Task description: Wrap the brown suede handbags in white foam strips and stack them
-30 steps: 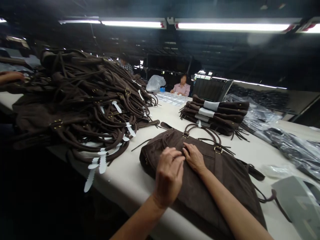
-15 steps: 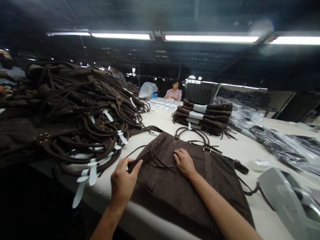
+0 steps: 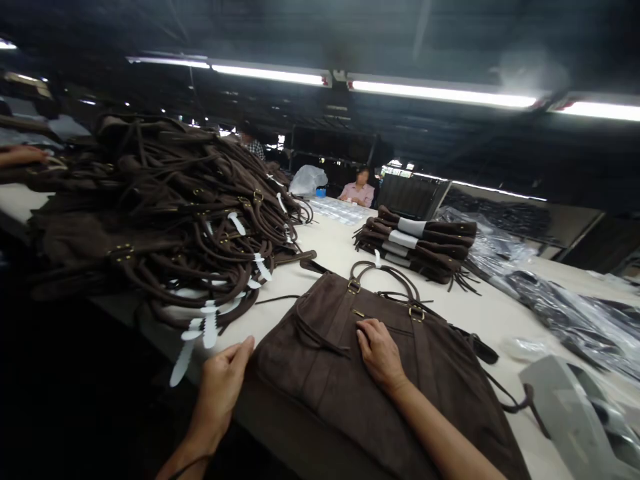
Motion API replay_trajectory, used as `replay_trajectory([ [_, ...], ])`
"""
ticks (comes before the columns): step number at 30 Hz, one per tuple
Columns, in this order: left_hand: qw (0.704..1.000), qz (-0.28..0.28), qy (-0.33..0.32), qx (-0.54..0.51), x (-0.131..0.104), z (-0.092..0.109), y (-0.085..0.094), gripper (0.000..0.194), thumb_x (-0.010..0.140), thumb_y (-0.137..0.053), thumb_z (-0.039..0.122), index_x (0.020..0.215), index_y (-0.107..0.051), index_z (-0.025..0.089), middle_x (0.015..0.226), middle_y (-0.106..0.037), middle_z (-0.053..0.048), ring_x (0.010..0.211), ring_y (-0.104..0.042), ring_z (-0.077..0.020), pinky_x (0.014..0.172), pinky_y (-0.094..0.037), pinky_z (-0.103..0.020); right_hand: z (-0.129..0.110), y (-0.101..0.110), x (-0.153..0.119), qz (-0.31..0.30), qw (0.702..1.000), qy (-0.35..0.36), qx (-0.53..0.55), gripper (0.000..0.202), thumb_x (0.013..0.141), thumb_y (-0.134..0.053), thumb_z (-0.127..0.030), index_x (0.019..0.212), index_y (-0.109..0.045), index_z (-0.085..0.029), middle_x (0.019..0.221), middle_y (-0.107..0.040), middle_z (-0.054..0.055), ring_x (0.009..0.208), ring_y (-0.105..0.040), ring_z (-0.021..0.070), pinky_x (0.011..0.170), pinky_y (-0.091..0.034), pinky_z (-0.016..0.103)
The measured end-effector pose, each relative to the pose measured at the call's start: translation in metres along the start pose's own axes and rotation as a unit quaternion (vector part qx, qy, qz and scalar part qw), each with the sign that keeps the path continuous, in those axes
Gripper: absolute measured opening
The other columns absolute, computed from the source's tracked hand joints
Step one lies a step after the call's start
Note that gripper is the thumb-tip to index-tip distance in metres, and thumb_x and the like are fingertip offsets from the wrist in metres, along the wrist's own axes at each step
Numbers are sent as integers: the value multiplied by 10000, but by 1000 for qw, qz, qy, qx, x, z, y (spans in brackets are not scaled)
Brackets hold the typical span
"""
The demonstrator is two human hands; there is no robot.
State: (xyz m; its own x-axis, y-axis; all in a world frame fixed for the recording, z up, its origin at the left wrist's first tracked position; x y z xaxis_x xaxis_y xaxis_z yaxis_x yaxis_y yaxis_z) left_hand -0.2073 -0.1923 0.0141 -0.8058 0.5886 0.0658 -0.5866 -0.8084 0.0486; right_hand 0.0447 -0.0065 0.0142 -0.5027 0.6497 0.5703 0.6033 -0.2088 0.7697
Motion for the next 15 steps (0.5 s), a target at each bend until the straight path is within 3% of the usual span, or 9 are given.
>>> replay_trajectory([
  [3,997,-71,-24,4,-7,18,5,555,803,-535,676,788,-664,137,731,-658,-52,731,-635,-201,732,-546,-313,-8,1,5,11,999,43,-3,319,965,-426,-226,1210,-623,-177,1165,-629,114,1078,-595,239,988,-497,388],
  [6,979,-104,-130,114,-14,45,2,476,858,-529,620,987,-679,187,908,-700,-50,849,-665,-211,777,-534,-309,-18,-1,13,18,996,89,5,388,964,-413,-221,1322,-560,-193,1248,-599,117,1144,-579,237,1013,-492,389],
  [9,915,-30,-247,318,-25,63,-10,244,896,-574,448,953,-669,230,926,-696,-28,810,-664,-214,692,-492,-301,-25,-7,32,8,994,105,25,460,950,-412,-203,1403,-492,-204,1323,-562,108,1206,-550,227,1026,-488,379],
  [11,872,17,-283,398,-33,64,-19,166,931,-532,330,860,-631,217,827,-667,-23,711,-645,-213,600,-446,-306,-29,-13,53,-4,992,121,34,516,919,-403,-148,1428,-470,-200,1379,-533,94,1255,-511,216,1066,-455,375],
  [13,855,33,-304,419,-41,56,-25,134,930,-521,232,813,-582,207,780,-625,-21,685,-628,-212,571,-427,-309,-33,-21,78,-28,986,161,40,582,857,-398,-72,1418,-490,-194,1421,-513,74,1285,-472,211,1110,-404,383],
  [15,858,47,-330,391,-47,45,-28,101,917,-515,149,845,-565,201,843,-617,-30,750,-633,-203,618,-455,-303,-38,-31,104,-57,976,204,54,611,774,-411,-18,1334,-579,-198,1415,-531,54,1292,-448,218,1126,-369,398],
])
Point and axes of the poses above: each hand's wrist, its own x-axis towards the middle knuckle, its own y-axis out of the back of the hand, z = x × y, the point moved 3 cm from there along x, towards the middle knuckle
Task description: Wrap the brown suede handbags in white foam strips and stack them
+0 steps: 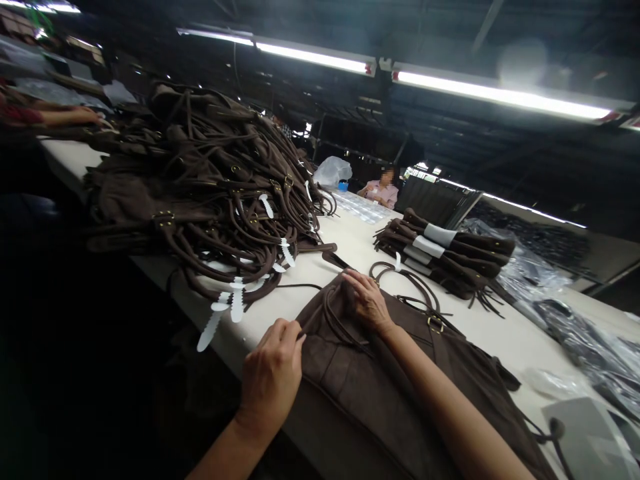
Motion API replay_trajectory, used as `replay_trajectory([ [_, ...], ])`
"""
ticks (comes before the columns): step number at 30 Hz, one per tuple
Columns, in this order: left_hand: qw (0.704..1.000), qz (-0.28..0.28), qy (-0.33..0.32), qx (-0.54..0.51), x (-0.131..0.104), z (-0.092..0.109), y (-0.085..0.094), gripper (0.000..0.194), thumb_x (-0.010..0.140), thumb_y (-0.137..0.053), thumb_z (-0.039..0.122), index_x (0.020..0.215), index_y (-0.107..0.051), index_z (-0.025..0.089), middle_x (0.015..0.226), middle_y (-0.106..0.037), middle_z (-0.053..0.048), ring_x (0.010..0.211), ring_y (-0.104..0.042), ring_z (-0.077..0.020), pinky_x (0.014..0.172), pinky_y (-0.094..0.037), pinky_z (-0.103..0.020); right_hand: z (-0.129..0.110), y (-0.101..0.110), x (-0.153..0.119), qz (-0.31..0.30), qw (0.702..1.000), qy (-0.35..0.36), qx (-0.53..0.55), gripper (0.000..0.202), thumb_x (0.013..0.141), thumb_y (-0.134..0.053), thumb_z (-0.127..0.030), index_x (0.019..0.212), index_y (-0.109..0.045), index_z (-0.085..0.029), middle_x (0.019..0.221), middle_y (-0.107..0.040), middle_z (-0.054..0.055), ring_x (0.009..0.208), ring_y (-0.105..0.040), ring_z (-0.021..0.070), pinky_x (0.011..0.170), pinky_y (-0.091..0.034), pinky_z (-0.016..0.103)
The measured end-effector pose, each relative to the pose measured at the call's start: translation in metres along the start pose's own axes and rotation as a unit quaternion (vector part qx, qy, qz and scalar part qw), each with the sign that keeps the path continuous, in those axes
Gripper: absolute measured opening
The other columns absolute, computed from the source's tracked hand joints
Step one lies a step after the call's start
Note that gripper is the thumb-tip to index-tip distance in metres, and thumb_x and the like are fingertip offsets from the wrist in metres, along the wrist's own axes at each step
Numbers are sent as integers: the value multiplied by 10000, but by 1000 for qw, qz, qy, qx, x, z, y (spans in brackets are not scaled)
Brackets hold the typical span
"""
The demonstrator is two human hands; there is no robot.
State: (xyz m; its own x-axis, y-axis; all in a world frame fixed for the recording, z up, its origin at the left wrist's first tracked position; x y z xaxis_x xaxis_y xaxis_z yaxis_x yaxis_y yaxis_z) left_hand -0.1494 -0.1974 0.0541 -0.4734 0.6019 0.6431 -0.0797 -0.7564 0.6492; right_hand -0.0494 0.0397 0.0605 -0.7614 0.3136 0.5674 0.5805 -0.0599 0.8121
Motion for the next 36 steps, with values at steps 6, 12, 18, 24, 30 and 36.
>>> replay_trajectory([
  [6,989,79,-34,-123,-15,-10,-8,152,893,-530,54,867,-546,202,1045,-624,-57,1017,-601,-195,892,-466,-328,10,-22,45,-69,992,21,102,343,616,-429,1,748,-670,-204,986,-699,42,1055,-563,219,980,-438,370],
  [12,992,68,-42,-98,-3,-3,-4,117,928,-512,87,898,-531,198,809,-639,3,769,-611,-172,898,-402,-396,17,-10,46,-76,994,14,75,291,602,-414,-11,715,-599,-206,762,-631,28,828,-585,190,872,-449,308],
  [18,991,66,4,-114,4,-10,-4,234,963,-490,229,730,-471,212,676,-576,10,684,-548,-182,734,-417,-340,15,-8,54,-100,994,14,-50,258,623,-449,-14,691,-612,-203,718,-635,45,766,-566,194,856,-404,305],
  [24,990,58,-54,-117,2,1,0,96,929,-533,135,864,-560,201,752,-624,13,731,-589,-170,873,-423,-401,16,-24,57,-136,990,30,-20,231,535,-434,-33,605,-588,-191,691,-648,29,759,-559,183,817,-360,309],
  [30,992,35,-112,-44,-1,24,-7,311,867,-323,-44,982,-545,141,1144,-659,-139,1108,-609,-234,1008,-451,-451,26,-16,54,-116,993,4,0,196,560,-398,-46,529,-526,-190,624,-601,18,710,-541,163,800,-371,296],
  [36,996,-7,-76,-46,13,19,-5,156,891,-458,63,819,-469,201,694,-575,-9,659,-585,-192,749,-511,-394,25,-4,54,-75,994,-7,73,202,562,-410,-58,507,-530,-211,651,-629,31,793,-544,200,755,-420,287],
])
Point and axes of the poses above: each hand's wrist, its own x-axis towards the middle knuckle, its own y-axis out of the back of the hand, z = x × y, the point moved 3 cm from there along x, towards the middle knuckle
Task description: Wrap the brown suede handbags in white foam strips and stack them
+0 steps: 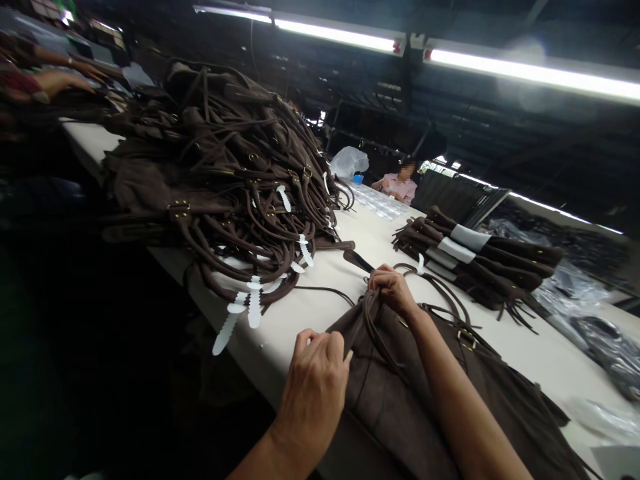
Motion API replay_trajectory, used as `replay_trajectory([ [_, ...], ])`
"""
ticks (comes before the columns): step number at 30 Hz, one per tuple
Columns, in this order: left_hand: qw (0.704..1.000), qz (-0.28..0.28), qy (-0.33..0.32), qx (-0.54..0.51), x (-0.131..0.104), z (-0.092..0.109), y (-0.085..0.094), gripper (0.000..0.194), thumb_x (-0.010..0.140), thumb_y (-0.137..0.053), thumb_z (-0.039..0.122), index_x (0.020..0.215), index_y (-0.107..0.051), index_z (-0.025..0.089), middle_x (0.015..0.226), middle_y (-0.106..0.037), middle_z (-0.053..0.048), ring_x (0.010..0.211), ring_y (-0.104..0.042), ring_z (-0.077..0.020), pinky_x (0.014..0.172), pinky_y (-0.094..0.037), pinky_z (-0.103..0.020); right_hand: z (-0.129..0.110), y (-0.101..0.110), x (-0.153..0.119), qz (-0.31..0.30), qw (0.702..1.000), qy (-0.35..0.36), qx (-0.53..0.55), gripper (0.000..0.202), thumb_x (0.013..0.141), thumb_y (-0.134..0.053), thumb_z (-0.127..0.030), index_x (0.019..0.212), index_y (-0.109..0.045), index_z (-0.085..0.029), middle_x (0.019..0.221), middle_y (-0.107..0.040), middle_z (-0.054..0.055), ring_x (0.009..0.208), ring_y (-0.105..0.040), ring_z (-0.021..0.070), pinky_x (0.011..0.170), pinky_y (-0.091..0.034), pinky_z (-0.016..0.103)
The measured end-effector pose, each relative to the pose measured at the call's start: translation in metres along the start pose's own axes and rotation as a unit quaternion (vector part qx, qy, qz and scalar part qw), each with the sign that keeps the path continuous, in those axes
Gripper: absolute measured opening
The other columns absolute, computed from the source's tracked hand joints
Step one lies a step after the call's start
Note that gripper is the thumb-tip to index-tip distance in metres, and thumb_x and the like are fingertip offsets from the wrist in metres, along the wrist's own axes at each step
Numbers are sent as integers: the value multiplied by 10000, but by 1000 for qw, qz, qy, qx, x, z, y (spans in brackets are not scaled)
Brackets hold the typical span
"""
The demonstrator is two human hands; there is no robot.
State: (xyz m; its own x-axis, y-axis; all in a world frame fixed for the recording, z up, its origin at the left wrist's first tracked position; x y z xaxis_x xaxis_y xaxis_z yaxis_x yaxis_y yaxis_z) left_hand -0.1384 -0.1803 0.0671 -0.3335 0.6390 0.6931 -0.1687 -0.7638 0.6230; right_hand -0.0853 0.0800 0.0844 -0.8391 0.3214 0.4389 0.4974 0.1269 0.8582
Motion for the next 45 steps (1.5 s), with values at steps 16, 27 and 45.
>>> replay_trajectory([
  [16,933,2,312,-179,-29,-48,-15,360,900,-453,478,649,-368,235,478,-428,47,415,-433,-130,473,-292,-259,0,-50,1,-50,983,-87,-151,283,890,-414,-116,934,-686,-181,946,-701,74,965,-594,217,908,-396,322],
  [27,926,-125,338,-108,-14,-56,-19,128,877,-450,262,755,-453,222,568,-569,46,535,-513,-129,582,-325,-236,5,-70,12,-75,968,-180,-157,377,999,-410,-287,1318,-557,-151,1266,-615,138,1161,-508,287,962,-363,391],
  [45,940,-316,-107,78,35,-4,-19,351,756,-553,75,1100,-551,147,1199,-530,-114,1117,-517,-238,958,-488,-333,2,-67,9,-62,973,-127,-181,226,901,-534,-213,859,-735,-117,1030,-633,159,1037,-541,303,818,-407,357],
])
Point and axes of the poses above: each hand's wrist, its own x-axis towards the middle knuckle, its own y-axis out of the back of the hand, z = x × y, the point moved 3 cm from there along x, towards the middle knuckle
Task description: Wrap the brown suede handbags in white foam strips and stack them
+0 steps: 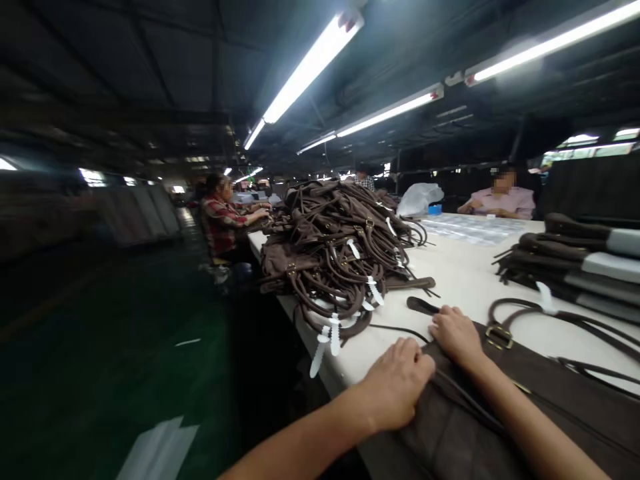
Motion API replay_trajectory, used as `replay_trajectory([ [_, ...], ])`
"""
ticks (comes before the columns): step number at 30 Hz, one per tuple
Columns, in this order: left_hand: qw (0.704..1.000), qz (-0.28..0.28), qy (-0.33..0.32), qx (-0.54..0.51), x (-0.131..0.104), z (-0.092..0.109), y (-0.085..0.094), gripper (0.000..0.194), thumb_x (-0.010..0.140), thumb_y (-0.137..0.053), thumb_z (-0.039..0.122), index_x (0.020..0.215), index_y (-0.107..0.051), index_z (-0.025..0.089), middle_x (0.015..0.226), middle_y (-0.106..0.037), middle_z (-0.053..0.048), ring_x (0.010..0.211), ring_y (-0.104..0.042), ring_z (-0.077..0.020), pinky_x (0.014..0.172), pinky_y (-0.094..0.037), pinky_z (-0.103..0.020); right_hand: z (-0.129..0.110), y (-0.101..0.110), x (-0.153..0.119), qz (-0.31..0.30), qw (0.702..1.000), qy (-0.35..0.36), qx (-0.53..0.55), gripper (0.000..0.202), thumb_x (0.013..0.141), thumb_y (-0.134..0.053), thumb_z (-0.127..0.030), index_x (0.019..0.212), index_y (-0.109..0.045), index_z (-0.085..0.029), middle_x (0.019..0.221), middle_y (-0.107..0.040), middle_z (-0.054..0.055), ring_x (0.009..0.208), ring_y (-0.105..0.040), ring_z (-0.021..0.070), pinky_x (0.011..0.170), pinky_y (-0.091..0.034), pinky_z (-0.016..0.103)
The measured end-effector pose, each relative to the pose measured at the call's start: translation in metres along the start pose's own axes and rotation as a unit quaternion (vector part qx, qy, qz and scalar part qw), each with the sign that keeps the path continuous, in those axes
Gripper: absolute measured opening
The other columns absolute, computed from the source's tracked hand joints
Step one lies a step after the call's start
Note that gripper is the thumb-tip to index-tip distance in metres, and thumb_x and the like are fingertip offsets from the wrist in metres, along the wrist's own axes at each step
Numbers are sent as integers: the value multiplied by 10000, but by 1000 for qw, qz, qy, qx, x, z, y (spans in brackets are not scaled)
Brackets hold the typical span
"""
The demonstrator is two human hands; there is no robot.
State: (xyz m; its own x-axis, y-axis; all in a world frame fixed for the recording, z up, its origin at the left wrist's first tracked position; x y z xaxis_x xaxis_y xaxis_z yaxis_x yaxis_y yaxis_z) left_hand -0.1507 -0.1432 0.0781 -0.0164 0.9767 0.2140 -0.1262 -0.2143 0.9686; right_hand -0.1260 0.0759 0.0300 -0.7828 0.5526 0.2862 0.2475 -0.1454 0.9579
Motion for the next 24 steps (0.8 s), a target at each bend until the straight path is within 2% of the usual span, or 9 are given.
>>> replay_trajectory([
  [4,994,47,-78,-67,-8,-4,-17,386,925,-420,162,1304,-490,145,1401,-486,-109,1331,-435,-198,1169,-324,-315,1,-4,3,-19,998,-17,-52,241,891,-501,-169,867,-730,-96,1008,-632,176,1009,-579,309,774,-428,350],
  [7,993,26,-87,-79,-18,-1,-21,458,994,-325,256,1437,-387,163,1539,-369,-109,1442,-315,-222,1232,-204,-387,6,-6,9,-26,998,-41,-40,249,881,-477,-137,882,-725,-108,1005,-635,173,960,-622,300,714,-433,346],
  [9,994,7,-84,-72,-22,0,-16,476,1006,-293,288,1456,-370,154,1562,-336,-119,1453,-300,-224,1232,-198,-396,13,-8,16,-30,998,-60,-13,238,859,-488,-125,817,-723,-126,962,-646,172,871,-652,290,673,-430,353],
  [12,996,-14,-79,-41,-21,3,-9,484,1011,-286,357,1424,-425,146,1558,-345,-126,1443,-326,-230,1224,-225,-399,30,-8,25,-15,985,-126,118,224,771,-585,-95,579,-665,-178,757,-647,167,756,-656,298,666,-422,395],
  [15,998,-7,-68,-19,-19,7,-6,466,1001,-323,366,1411,-462,191,1563,-347,-91,1445,-324,-225,1227,-227,-389,47,-4,25,21,941,-192,279,329,707,-661,-82,422,-562,-212,549,-582,131,719,-641,307,708,-430,433],
  [17,998,-7,-54,-20,-18,7,-9,450,1001,-324,340,1406,-480,220,1559,-357,-74,1449,-314,-217,1230,-221,-399,56,-1,20,21,924,-208,321,244,733,-686,-158,498,-632,-193,534,-597,97,688,-641,266,725,-457,399],
  [19,998,-22,-49,-31,-15,5,-14,449,999,-329,338,1401,-496,228,1552,-367,-82,1450,-314,-218,1223,-236,-436,63,-1,15,19,904,-211,371,150,807,-643,-254,776,-751,-155,617,-669,71,665,-650,199,702,-482,313],
  [21,998,-28,-47,-39,-11,0,-20,446,991,-345,326,1392,-514,230,1543,-381,-89,1446,-323,-219,1212,-257,-466,69,-2,11,26,889,-200,411,278,849,-607,-335,980,-753,-137,762,-724,71,670,-647,152,682,-491,256],
  [24,998,-19,-56,-38,-9,-4,-24,441,966,-380,276,1375,-538,225,1530,-401,-93,1431,-352,-226,1199,-284,-485,67,-2,9,29,879,-163,448,414,894,-542,-460,975,-761,-118,846,-735,82,668,-621,121,666,-481,227],
])
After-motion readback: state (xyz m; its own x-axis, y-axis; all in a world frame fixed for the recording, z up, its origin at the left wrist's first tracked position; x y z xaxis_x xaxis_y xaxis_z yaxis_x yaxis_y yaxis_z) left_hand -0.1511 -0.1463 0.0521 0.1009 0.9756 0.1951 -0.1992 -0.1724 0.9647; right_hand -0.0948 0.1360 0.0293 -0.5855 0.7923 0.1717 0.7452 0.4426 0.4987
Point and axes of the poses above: each hand's wrist, its own x-axis towards the middle knuckle, its own y-axis out of the back of the hand, z = x × y, the point moved 3 cm from there along x, towards the middle knuckle
